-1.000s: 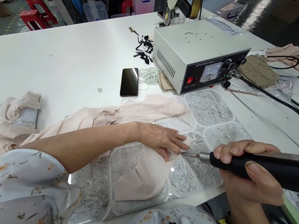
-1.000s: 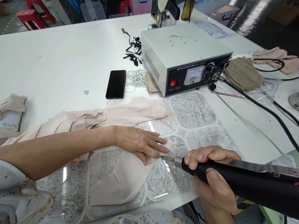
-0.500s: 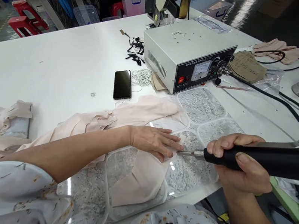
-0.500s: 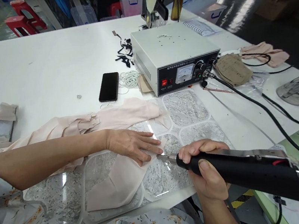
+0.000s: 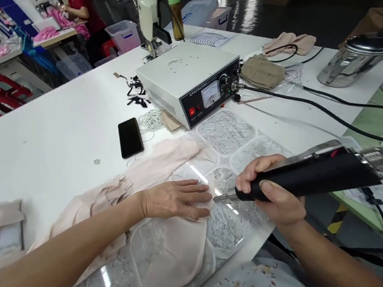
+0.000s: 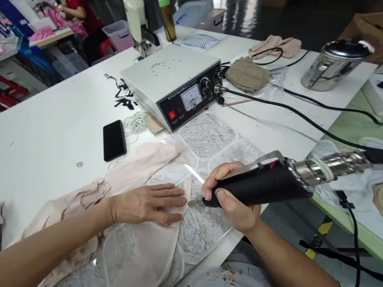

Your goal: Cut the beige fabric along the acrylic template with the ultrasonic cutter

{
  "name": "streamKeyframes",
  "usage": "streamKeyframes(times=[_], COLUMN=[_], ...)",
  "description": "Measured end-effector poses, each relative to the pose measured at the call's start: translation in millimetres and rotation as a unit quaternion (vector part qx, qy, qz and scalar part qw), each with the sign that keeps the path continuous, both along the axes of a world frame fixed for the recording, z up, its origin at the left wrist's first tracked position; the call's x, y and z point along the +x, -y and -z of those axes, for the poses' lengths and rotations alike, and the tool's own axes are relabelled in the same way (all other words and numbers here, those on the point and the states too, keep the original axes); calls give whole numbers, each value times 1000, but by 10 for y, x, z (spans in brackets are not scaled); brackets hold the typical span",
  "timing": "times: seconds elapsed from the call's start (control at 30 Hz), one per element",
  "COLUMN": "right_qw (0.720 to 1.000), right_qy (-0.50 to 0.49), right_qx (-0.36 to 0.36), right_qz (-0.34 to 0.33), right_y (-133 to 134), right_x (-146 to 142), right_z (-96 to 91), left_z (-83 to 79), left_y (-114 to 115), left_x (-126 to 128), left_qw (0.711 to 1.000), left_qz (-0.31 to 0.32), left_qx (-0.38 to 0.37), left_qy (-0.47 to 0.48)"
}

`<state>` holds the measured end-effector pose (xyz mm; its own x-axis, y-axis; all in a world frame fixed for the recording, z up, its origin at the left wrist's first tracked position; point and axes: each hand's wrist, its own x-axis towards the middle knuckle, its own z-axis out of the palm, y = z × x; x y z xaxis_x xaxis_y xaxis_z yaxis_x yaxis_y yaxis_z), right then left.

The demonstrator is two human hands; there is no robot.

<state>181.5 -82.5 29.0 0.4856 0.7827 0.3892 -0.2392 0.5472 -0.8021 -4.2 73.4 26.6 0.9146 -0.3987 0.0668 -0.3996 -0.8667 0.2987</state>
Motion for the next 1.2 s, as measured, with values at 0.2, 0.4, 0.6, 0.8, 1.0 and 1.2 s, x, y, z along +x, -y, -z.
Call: streamKeyframes(times=[0.2, 0.4, 0.6, 0.8, 1.0, 1.2], right_qw=[1000, 1000, 1000, 1000, 1000, 1000], right_qy=[0, 4, -7, -9, -17, -14], right_qx=[18, 7, 7, 2, -9, 2], right_qz=[-13, -3, -7, 2, 4, -18], right_y=[-17, -30, -15, -25, -13, 60], right_x=[0, 1, -2, -7, -21, -38], right_z=[39, 43, 57, 19, -33, -64], left_z=[13, -2, -29, -32, -47, -84], left_y=[-33, -25, -20, -15, 1, 19], left_x=[-32, -56, -6, -8, -7, 11], left_qw=[996, 996, 995, 999, 1000, 1000], left_qz=[34, 34, 50, 32, 24, 23], left_qx=[64, 65, 56, 17, -9, -16], left_qy=[54, 59, 62, 16, -10, -13])
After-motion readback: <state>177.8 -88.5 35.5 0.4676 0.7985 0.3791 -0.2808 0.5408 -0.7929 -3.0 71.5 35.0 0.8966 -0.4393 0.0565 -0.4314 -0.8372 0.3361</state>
